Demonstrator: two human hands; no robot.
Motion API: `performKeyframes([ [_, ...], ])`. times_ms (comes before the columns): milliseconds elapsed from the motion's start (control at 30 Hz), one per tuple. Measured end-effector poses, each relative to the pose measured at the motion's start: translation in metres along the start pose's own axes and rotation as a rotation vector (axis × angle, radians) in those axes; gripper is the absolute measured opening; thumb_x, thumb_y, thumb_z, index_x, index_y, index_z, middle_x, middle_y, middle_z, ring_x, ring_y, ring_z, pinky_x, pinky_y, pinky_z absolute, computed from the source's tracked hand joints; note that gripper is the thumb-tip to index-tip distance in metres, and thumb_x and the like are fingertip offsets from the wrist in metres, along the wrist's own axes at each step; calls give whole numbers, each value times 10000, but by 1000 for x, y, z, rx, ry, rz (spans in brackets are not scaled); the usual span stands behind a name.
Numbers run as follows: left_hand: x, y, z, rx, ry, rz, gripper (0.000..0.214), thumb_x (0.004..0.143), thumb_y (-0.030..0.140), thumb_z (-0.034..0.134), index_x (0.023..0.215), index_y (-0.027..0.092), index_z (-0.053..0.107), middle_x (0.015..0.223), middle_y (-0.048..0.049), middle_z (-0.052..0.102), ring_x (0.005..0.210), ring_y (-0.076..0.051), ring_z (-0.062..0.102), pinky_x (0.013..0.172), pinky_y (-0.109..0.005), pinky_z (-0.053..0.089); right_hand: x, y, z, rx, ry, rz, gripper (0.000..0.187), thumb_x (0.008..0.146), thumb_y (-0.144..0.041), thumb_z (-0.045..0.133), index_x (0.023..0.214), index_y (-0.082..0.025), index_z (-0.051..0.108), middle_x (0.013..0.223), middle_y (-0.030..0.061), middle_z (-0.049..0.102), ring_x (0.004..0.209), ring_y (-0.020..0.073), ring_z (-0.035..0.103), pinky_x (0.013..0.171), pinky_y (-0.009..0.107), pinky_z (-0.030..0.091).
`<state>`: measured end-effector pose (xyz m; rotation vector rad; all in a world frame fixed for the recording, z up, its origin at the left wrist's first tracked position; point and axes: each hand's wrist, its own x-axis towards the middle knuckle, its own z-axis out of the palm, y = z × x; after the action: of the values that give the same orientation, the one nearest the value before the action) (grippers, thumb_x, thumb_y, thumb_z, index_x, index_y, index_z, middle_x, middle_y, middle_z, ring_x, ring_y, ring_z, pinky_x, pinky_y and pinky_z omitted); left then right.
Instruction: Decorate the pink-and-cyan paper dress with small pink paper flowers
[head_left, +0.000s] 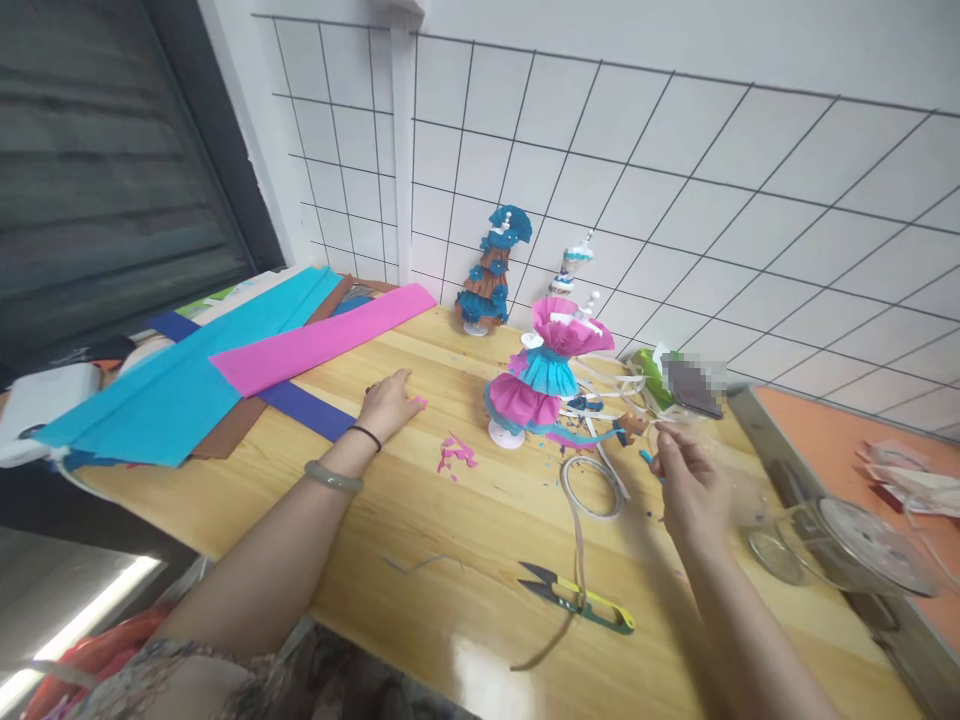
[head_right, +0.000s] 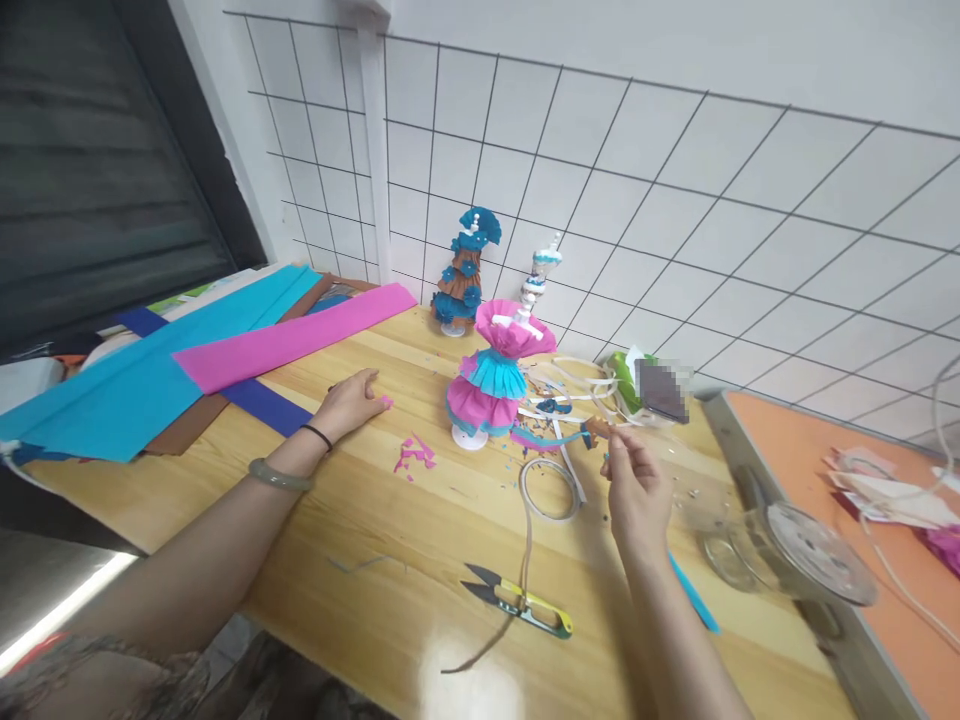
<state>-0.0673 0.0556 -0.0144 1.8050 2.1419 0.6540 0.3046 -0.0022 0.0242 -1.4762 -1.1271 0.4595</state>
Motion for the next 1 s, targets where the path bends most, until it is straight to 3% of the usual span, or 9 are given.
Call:
performKeyframes([
  [133, 0, 2, 0, -1, 81, 18, 619, 689, 403, 577, 1237, 146, 452, 927, -91, 632, 898, -237, 583, 804, -316, 413, -5, 11, -3, -46, -84, 6, 435, 727, -472, 574, 972, -118, 634, 502, -46, 452, 427, 95, 394, 402, 215, 303],
  [233, -4, 9, -2, -69, 205, 81, 417, 725, 400, 543, 1064, 158, 557, 878, -69, 628, 844, -202, 578, 771, -288, 411, -13, 13, 1, -66, -186, 6, 403, 714, -460, 589, 934, -126, 634, 522, -29, 502, 469, 113, 454, 465, 240, 379],
  [300, -10, 18, -5, -138, 252, 125, 277, 767, 416, 491, 866, 176, 589, 758, -32, 614, 731, -161, 568, 681, -251, 409, -17, 13, 2, -118, -293, -24, 362, 711, -446, 591, 896, -139, 638, 605, 5, 579, 541, 131, 512, 533, 265, 418],
  [400, -25, 36, -8, -245, 235, 232, 303, 808, 456, 431, 736, 184, 544, 599, 17, 530, 566, -111, 493, 557, -217, 360, -23, 9, -4, -284, -542, -150, 253, 745, -388, 561, 819, -162, 646, 701, 31, 618, 587, 139, 519, 566, 281, 422],
  [533, -47, 61, -8, -282, 124, 397, 407, 831, 459, 401, 542, 175, 440, 477, 37, 374, 468, -83, 361, 491, -219, 282, -31, -1, -16, -411, -868, -262, 168, 805, -241, 479, 825, -188, 637, 848, 58, 612, 698, 154, 545, 624, 296, 439],
  [633, -61, 73, -4, -282, -57, 511, 483, 850, 458, 357, 463, 170, 361, 441, 29, 330, 451, -81, 329, 485, -225, 270, -37, -4, -18, -431, -995, -326, 234, 792, -153, 471, 936, -219, 644, 957, 67, 582, 851, 175, 554, 753, 332, 448],
  [733, -71, 80, 2, -269, -261, 620, 516, 857, 470, 326, 441, 168, 369, 440, 17, 362, 457, -85, 340, 520, -231, 308, -44, -4, -13, -468, -1041, -389, 244, 783, -139, 493, 932, -236, 659, 916, 60, 564, 862, 178, 548, 781, 339, 444],
  [833, -79, 86, 7, -291, -376, 683, 501, 853, 462, 338, 467, 164, 454, 460, 10, 418, 477, -90, 369, 551, -234, 336, -49, -5, -7, -496, -1037, -423, 181, 801, -168, 502, 829, -222, 672, 833, 54, 555, 832, 180, 544, 744, 323, 445],
  [1000, -88, 96, 11, -443, -506, 633, 419, 821, 459, 411, 588, 168, 602, 544, -1, 542, 549, -107, 481, 565, -218, 382, -52, -10, 0, -517, -978, -433, 170, 833, -202, 479, 824, -212, 649, 841, 61, 559, 841, 183, 540, 750, 324, 441],
])
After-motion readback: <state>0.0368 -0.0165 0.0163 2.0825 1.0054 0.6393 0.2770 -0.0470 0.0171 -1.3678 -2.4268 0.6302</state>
